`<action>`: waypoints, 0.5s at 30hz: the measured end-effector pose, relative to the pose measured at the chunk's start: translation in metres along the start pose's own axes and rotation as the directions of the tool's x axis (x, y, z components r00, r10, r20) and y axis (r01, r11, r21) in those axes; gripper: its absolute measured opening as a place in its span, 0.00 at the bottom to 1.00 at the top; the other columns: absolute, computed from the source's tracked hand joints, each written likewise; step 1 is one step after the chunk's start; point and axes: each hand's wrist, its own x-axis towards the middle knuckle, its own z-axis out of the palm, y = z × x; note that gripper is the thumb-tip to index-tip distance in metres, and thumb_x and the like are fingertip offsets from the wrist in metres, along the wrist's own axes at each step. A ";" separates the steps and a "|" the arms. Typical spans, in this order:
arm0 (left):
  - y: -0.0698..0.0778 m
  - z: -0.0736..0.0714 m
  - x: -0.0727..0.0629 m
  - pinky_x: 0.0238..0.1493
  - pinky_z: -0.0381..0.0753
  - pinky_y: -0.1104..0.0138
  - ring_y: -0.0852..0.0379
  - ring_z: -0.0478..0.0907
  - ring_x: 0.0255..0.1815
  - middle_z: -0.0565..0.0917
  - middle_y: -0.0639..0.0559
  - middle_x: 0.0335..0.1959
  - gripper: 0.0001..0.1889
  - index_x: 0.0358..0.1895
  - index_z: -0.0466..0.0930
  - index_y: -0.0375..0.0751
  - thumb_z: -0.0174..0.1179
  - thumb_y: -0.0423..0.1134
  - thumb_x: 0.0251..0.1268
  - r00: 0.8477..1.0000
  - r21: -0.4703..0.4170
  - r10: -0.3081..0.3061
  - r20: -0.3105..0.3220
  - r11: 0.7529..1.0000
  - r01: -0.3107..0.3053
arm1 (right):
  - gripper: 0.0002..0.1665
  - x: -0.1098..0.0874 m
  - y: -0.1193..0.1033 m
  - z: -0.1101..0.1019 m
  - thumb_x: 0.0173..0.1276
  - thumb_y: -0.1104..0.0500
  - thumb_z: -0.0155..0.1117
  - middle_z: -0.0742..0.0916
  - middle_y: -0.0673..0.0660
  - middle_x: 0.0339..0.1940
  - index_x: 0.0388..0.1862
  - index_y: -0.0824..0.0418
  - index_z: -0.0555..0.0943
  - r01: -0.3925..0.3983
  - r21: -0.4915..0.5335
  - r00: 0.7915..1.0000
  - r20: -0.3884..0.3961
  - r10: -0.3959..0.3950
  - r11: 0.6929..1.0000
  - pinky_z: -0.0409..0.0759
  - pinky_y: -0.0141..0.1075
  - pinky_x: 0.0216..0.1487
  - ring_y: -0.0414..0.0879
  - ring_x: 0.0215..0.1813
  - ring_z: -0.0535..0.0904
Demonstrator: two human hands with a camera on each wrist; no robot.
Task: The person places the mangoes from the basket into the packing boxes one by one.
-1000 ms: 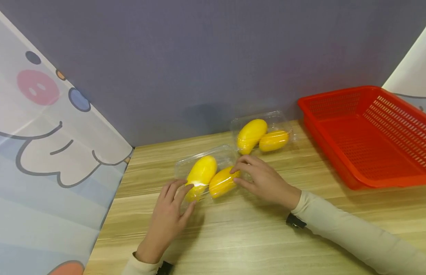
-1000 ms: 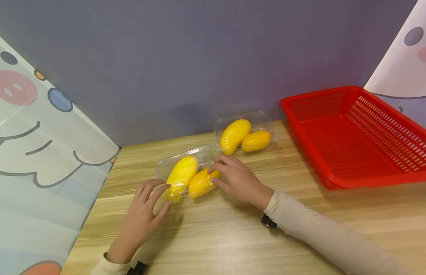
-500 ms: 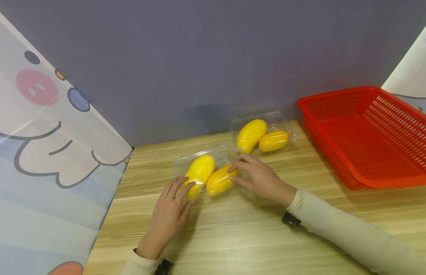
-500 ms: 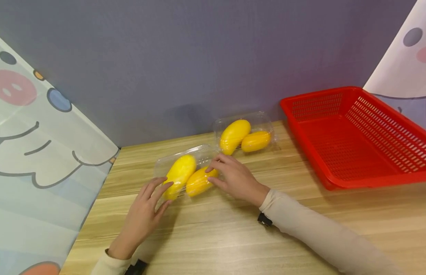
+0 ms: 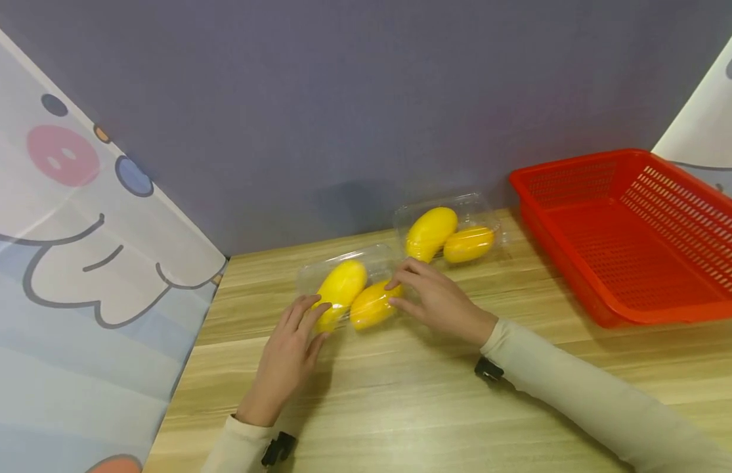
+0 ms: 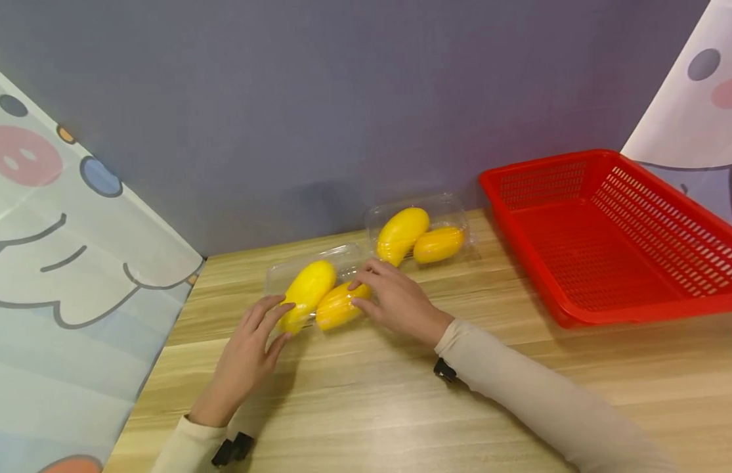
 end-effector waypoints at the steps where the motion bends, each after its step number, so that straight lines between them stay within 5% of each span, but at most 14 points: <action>1: -0.001 0.001 0.001 0.66 0.74 0.49 0.40 0.71 0.68 0.76 0.41 0.64 0.29 0.61 0.76 0.40 0.73 0.32 0.54 1.000 -0.004 -0.002 0.000 1.000 0.002 | 0.11 0.001 0.001 0.001 0.65 0.51 0.71 0.81 0.47 0.50 0.45 0.50 0.83 -0.002 0.006 1.000 0.001 0.002 1.000 0.80 0.40 0.54 0.43 0.52 0.79; 15: -0.019 0.010 0.017 0.69 0.72 0.49 0.38 0.67 0.72 0.74 0.37 0.66 0.27 0.60 0.78 0.35 0.72 0.27 0.54 0.999 -0.111 -0.043 -0.013 0.993 0.041 | 0.13 0.021 0.007 0.005 0.65 0.52 0.72 0.80 0.49 0.46 0.46 0.55 0.85 -0.056 0.074 0.998 -0.004 0.056 0.996 0.75 0.36 0.42 0.50 0.40 0.78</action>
